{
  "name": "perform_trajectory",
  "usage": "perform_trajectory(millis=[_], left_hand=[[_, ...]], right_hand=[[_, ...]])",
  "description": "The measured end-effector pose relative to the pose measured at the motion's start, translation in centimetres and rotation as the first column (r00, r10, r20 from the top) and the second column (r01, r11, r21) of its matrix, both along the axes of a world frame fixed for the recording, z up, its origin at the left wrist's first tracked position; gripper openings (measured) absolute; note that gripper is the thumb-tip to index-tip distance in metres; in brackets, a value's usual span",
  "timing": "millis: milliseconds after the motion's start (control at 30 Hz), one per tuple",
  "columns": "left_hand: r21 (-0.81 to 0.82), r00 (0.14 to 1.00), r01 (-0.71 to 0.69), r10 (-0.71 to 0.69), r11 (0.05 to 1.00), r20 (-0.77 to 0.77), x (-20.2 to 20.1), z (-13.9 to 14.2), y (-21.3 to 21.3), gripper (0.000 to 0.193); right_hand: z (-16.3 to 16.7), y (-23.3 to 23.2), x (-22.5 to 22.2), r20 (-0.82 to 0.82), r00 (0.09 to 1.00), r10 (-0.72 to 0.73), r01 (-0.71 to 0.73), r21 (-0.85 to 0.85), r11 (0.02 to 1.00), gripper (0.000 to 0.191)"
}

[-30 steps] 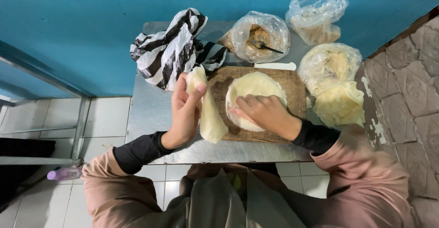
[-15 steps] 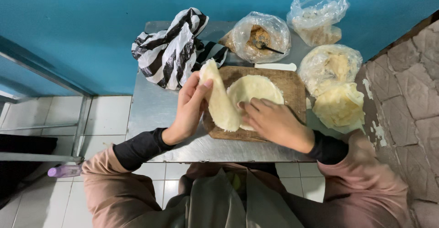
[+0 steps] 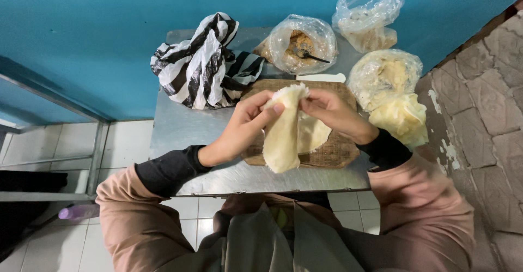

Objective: The person stacks thin dough wrappers on a wooden board, aligning and folding them by hand. They then use a knife to cut the stacked wrappers into smaller pieces and arrange the cut pieces on the metal table.

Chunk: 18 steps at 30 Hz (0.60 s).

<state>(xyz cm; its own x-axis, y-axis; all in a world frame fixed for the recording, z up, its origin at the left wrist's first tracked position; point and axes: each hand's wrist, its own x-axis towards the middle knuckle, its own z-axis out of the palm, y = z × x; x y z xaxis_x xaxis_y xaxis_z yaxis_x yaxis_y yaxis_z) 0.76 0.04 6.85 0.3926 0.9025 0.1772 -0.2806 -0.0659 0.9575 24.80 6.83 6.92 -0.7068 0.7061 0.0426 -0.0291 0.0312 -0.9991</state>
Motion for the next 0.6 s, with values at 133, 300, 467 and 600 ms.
perform_trajectory(millis=[133, 300, 467, 600], left_hand=[[0.032, 1.000, -0.020, 0.020, 0.999, -0.002, -0.2, 0.6, 0.6, 0.027], [-0.071, 1.000, -0.004, 0.003, 0.997, -0.014, -0.7, 0.7, 0.7, 0.040], [-0.337, 0.908, 0.260, -0.110, 0.905, 0.404, -0.9, -1.0, 1.4, 0.051], [-0.270, 0.885, 0.243, -0.099, 0.932, 0.454, -0.4, -2.4, 1.5, 0.071]], right_hand=[[0.3, 0.2, 0.7, 0.041, 0.986, -0.161, 0.154, 0.127, 0.980, 0.035], [2.5, 0.3, 1.4, 0.115, 0.935, -0.336, 0.250, 0.457, 0.854, 0.027], [4.3, -0.5, 0.8, 0.084, 0.913, -0.399, 0.343, 0.369, 0.864, 0.025], [4.7, -1.3, -0.3, -0.069, 0.922, -0.380, 0.384, 0.058, 0.921, 0.021]])
